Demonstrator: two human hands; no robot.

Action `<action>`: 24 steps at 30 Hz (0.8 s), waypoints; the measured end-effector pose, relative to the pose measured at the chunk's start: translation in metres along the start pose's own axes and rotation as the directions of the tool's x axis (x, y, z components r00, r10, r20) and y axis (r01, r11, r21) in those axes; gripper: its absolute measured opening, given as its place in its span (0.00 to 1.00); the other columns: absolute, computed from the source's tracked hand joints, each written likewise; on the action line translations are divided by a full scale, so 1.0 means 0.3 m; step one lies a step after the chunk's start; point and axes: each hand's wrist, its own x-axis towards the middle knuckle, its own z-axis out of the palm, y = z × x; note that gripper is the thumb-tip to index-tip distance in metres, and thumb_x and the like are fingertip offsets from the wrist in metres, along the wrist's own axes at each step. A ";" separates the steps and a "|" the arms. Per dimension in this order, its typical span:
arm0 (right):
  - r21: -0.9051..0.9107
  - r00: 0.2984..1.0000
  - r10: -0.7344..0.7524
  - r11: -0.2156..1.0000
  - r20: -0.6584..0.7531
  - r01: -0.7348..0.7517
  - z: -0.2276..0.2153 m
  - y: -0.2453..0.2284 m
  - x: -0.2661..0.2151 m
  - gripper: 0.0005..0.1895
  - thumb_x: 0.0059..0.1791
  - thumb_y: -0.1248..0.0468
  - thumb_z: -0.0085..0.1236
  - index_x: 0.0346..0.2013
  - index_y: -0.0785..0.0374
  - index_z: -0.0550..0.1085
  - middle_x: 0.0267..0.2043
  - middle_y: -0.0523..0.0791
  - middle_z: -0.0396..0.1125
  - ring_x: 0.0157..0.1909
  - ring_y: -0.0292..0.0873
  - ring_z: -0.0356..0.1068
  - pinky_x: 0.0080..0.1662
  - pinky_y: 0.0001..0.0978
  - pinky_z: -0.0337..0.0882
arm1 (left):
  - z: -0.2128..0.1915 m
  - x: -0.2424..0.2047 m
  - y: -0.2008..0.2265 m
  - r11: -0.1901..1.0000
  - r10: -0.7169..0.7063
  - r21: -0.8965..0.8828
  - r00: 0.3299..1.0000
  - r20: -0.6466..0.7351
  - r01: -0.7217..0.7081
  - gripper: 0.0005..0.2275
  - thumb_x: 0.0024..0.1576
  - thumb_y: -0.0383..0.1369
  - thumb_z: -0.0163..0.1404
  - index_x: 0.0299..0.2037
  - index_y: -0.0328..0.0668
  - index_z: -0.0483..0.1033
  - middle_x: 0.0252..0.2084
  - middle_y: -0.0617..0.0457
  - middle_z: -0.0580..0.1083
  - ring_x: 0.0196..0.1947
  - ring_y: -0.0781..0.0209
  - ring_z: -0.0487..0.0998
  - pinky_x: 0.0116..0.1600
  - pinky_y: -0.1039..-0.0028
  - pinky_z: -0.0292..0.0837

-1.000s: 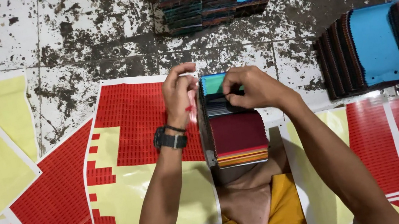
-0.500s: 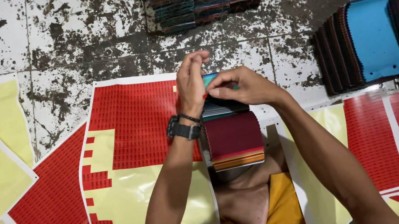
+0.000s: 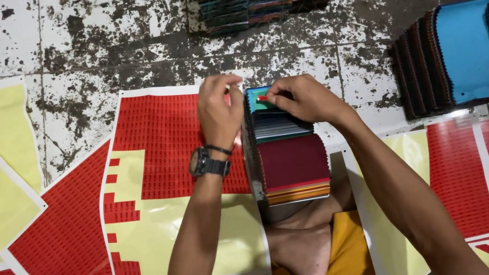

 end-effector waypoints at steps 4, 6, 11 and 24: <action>-0.116 1.000 0.007 0.993 0.020 -0.005 0.017 0.016 0.023 0.06 0.53 0.64 0.58 0.39 0.63 0.80 0.33 0.54 0.75 0.40 0.57 0.76 0.41 0.48 0.73 | -0.004 -0.078 -0.089 0.959 0.194 0.197 0.978 0.074 -0.205 0.08 0.57 0.27 0.48 0.38 0.51 0.81 0.39 0.57 0.72 0.42 0.53 0.74 0.45 0.63 0.73; -0.185 1.000 0.027 0.983 0.015 -0.024 0.024 0.014 0.028 0.07 0.52 0.63 0.57 0.38 0.62 0.81 0.34 0.54 0.76 0.41 0.60 0.76 0.43 0.50 0.74 | 0.008 -0.102 -0.122 0.904 0.329 0.260 0.941 0.084 -0.340 0.09 0.56 0.26 0.50 0.41 0.54 0.81 0.42 0.57 0.71 0.43 0.52 0.73 0.44 0.64 0.72; -0.225 0.991 0.137 0.965 -0.001 -0.134 0.054 0.019 0.051 0.07 0.52 0.63 0.57 0.39 0.60 0.81 0.37 0.52 0.77 0.44 0.58 0.77 0.46 0.49 0.75 | 0.061 -0.105 -0.135 0.756 0.464 0.460 0.877 0.124 -0.465 0.14 0.60 0.25 0.45 0.45 0.62 0.79 0.43 0.58 0.70 0.43 0.56 0.71 0.42 0.67 0.69; -0.417 0.961 -0.148 0.908 -0.235 0.038 -0.028 0.183 -0.018 0.13 0.43 0.67 0.71 0.41 0.60 0.80 0.33 0.48 0.71 0.37 0.54 0.75 0.43 0.47 0.76 | -0.018 -0.078 -0.001 0.768 0.394 0.453 0.892 0.222 -0.452 0.15 0.58 0.24 0.44 0.47 0.60 0.78 0.41 0.57 0.66 0.42 0.52 0.71 0.39 0.63 0.69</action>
